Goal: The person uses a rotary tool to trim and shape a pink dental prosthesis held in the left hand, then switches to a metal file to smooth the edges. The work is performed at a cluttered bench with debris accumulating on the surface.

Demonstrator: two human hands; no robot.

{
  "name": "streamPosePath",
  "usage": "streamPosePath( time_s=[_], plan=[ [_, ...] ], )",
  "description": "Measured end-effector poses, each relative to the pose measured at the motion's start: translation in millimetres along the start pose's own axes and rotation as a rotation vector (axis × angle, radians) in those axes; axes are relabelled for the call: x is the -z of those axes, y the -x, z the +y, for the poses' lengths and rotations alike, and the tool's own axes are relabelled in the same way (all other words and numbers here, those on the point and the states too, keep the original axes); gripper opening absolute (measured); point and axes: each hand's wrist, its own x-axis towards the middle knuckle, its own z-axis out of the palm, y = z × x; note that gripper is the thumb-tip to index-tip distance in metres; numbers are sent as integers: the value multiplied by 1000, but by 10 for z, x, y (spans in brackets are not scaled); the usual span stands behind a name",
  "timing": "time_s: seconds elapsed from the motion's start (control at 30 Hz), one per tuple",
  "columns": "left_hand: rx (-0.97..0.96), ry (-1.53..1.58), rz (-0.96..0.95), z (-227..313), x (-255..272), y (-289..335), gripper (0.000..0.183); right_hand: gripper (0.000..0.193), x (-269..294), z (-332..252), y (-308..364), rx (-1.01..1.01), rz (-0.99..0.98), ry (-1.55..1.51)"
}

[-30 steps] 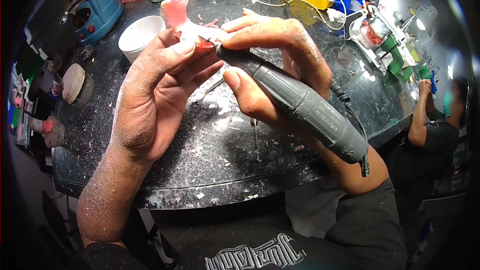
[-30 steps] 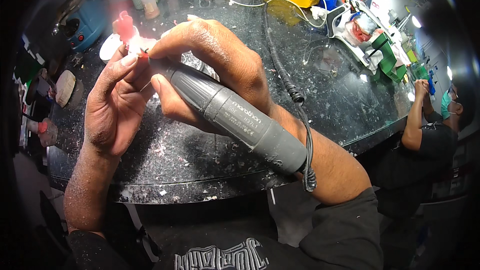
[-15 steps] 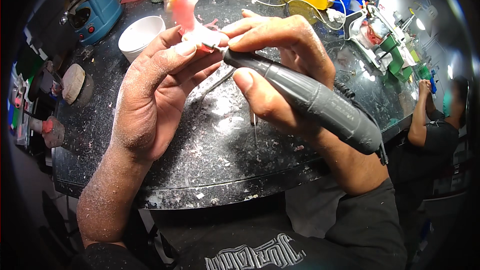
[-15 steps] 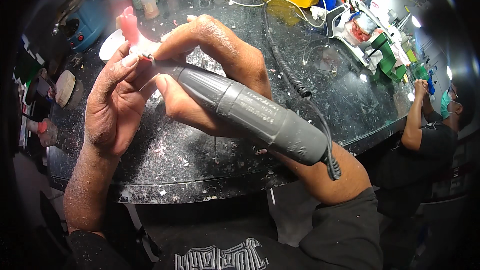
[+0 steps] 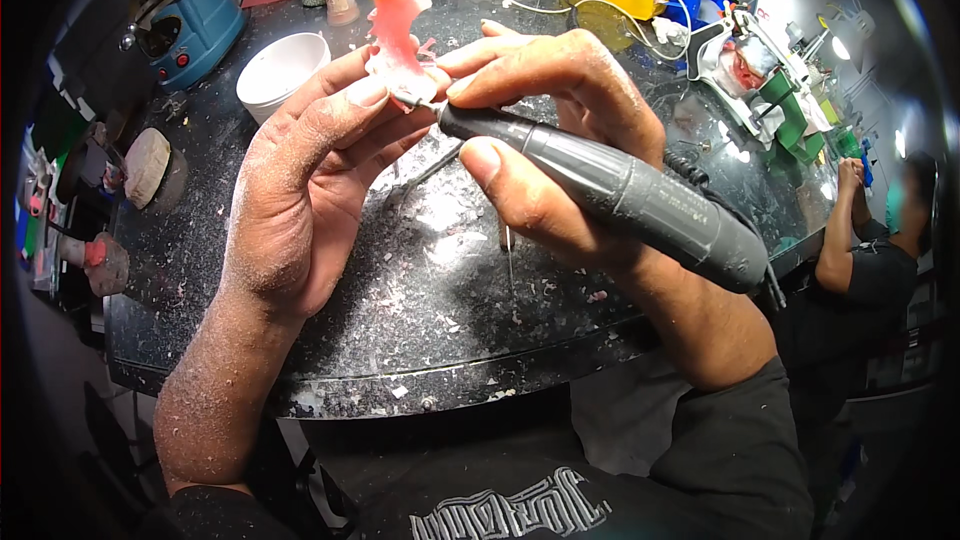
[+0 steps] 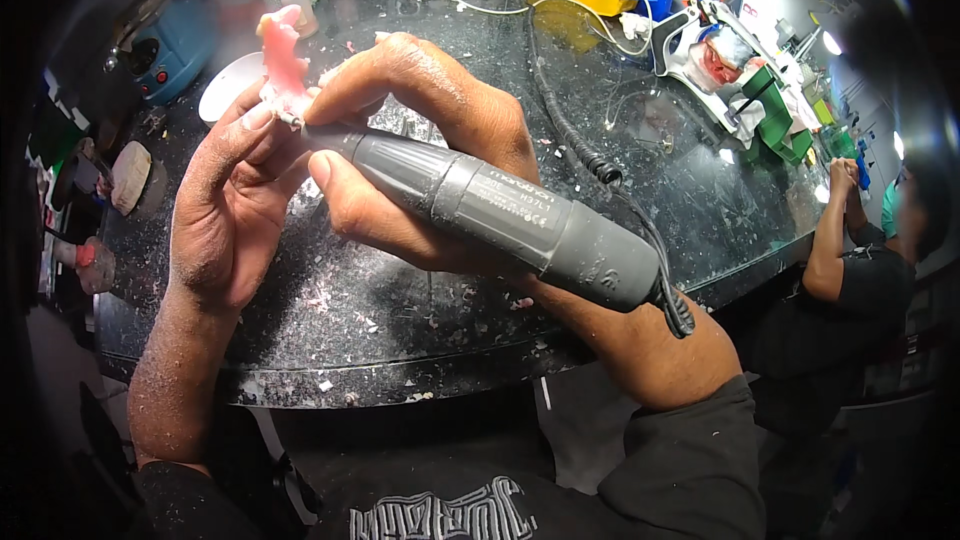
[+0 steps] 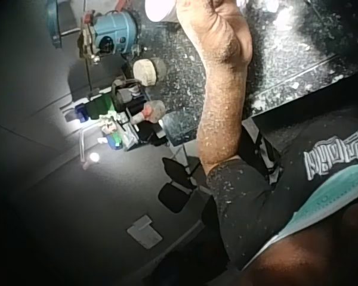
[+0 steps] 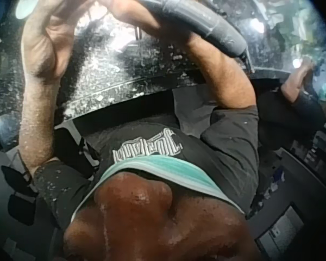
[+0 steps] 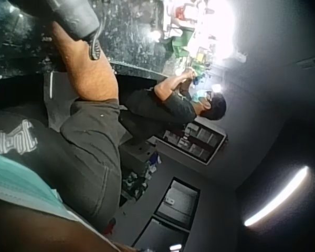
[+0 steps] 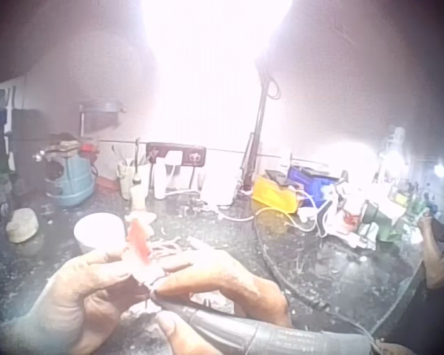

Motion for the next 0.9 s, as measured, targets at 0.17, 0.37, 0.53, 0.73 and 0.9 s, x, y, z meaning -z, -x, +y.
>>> streamPosePath(
  time_s=[0.17,0.37,0.53,0.73,0.9],
  plan=[
    [-6,18,22,-17,-14,-11,41,35,-27,-2,9,-38,29,-2],
    [-5,13,-16,-11,9,-4,42,35,-53,-1,13,-47,53,-13],
    [6,10,-2,-7,17,-5,41,35,-46,11,15,-33,32,-21],
    [6,22,-27,-12,48,-4,41,35,-46,-14,18,-82,48,-64],
    [13,32,-21,-21,55,10,42,36,-68,-4,22,-70,60,-73]
  ],
)
